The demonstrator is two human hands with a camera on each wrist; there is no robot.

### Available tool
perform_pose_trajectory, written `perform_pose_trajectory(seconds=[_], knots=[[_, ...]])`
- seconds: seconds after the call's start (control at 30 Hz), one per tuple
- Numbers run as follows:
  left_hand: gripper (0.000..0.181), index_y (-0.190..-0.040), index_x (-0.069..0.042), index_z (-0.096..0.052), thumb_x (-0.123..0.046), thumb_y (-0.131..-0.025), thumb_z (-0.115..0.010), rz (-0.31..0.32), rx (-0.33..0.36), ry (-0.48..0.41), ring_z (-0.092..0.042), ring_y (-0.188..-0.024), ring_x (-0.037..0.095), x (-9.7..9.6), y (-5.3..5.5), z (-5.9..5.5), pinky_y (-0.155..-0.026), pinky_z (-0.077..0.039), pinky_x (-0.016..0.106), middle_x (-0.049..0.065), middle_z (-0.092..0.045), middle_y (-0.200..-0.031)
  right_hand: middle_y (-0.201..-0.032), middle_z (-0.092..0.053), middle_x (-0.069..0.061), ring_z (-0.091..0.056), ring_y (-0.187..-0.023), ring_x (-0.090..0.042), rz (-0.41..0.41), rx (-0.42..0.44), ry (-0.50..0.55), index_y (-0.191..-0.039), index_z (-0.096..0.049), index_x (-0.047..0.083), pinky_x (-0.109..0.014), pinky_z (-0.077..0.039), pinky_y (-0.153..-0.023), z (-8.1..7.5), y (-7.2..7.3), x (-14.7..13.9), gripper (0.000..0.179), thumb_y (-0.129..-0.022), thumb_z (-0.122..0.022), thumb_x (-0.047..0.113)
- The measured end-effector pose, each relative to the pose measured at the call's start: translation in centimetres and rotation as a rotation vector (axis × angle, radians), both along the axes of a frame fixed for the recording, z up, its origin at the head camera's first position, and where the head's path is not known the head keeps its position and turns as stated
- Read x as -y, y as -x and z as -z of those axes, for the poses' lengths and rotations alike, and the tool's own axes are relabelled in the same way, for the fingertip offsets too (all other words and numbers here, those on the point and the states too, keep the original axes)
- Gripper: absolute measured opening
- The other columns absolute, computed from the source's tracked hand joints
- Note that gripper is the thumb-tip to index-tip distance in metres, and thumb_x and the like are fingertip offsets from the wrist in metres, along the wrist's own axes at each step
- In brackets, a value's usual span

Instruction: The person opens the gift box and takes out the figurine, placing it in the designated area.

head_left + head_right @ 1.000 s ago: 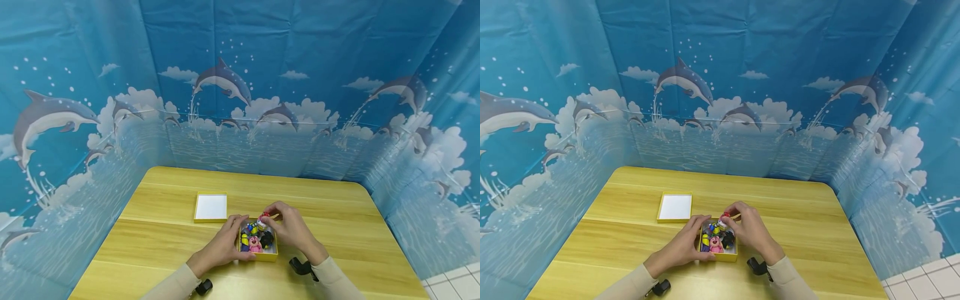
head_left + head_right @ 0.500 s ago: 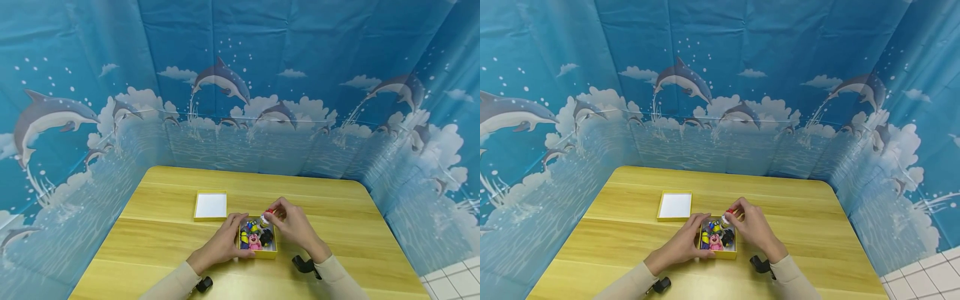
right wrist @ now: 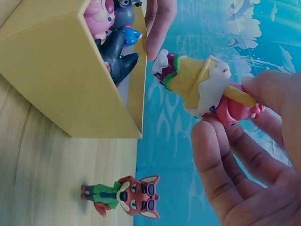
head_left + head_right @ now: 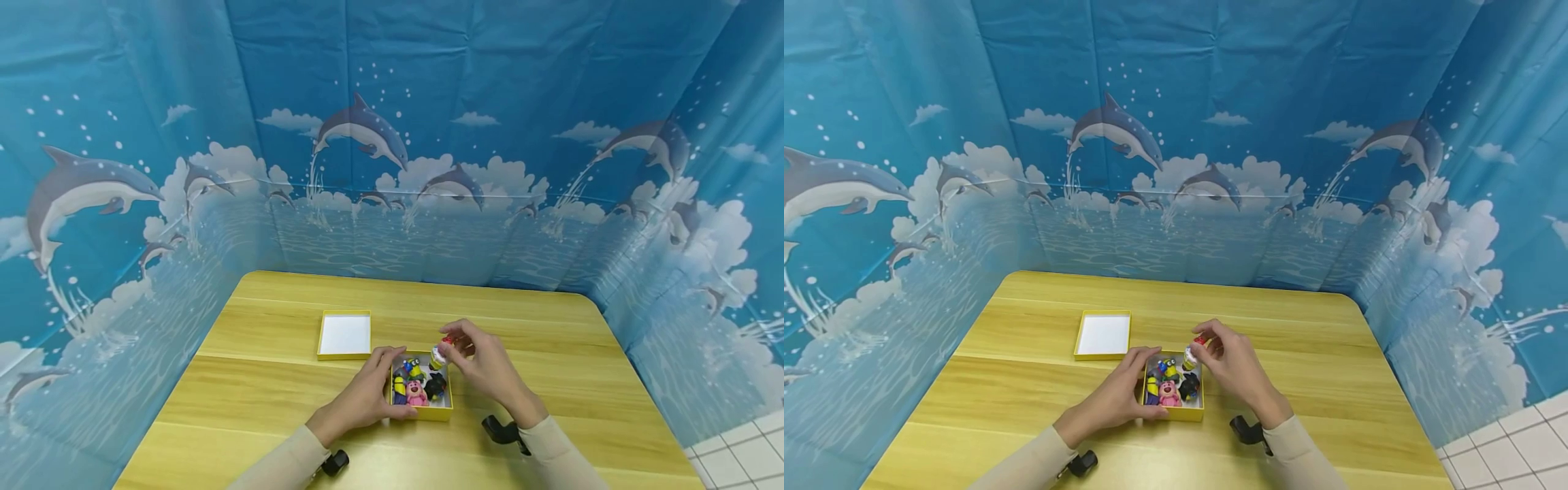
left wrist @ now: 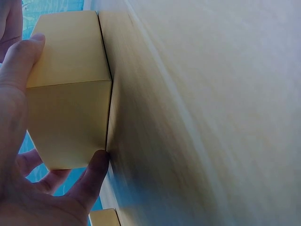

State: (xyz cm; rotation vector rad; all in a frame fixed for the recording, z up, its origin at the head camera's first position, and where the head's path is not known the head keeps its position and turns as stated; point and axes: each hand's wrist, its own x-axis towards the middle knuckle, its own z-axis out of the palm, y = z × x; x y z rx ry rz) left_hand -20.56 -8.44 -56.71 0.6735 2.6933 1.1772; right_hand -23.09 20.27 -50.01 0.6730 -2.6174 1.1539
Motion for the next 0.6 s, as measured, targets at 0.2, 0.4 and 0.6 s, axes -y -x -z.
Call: perform_pose_trajectory(seconds=[0.2,0.4,0.6], knots=[[0.125,-0.184,-0.023,-0.032,-0.068,-0.088,-0.098,0.0,0.004,-0.001,-0.057,-0.157,0.032,0.0,0.0,-0.1,-0.132,-0.053,0.058,0.008,-0.04,-0.181,-0.114,-0.085,0.005,-0.079,-0.091,-0.006,-0.029,-0.008,0.002,-0.133,-0.082,0.02,-0.027,-0.069,-0.083,-0.2,-0.1,-0.4,0.019,-0.114,-0.079,0.02],[0.125,-0.184,-0.022,-0.032,-0.068,-0.088,-0.098,0.005,0.002,-0.001,-0.057,-0.157,0.03,0.0,0.0,-0.1,-0.131,-0.054,0.057,0.008,-0.041,-0.18,-0.115,-0.084,0.005,-0.079,-0.093,-0.008,-0.003,0.031,-0.009,-0.129,-0.08,0.023,-0.027,-0.068,-0.083,-0.5,-0.3,-1.0,0.014,-0.115,-0.078,0.024],[0.125,-0.184,-0.021,-0.032,-0.066,-0.089,-0.099,0.002,0.0,-0.004,-0.058,-0.156,0.03,0.1,0.1,0.0,-0.131,-0.054,0.056,0.007,-0.041,-0.18,-0.11,-0.084,0.005,-0.079,-0.089,-0.013,0.006,0.103,0.016,-0.126,-0.08,0.025,-0.027,-0.065,-0.076,-0.8,-0.4,-1.6,0.012,-0.115,-0.078,0.028]])
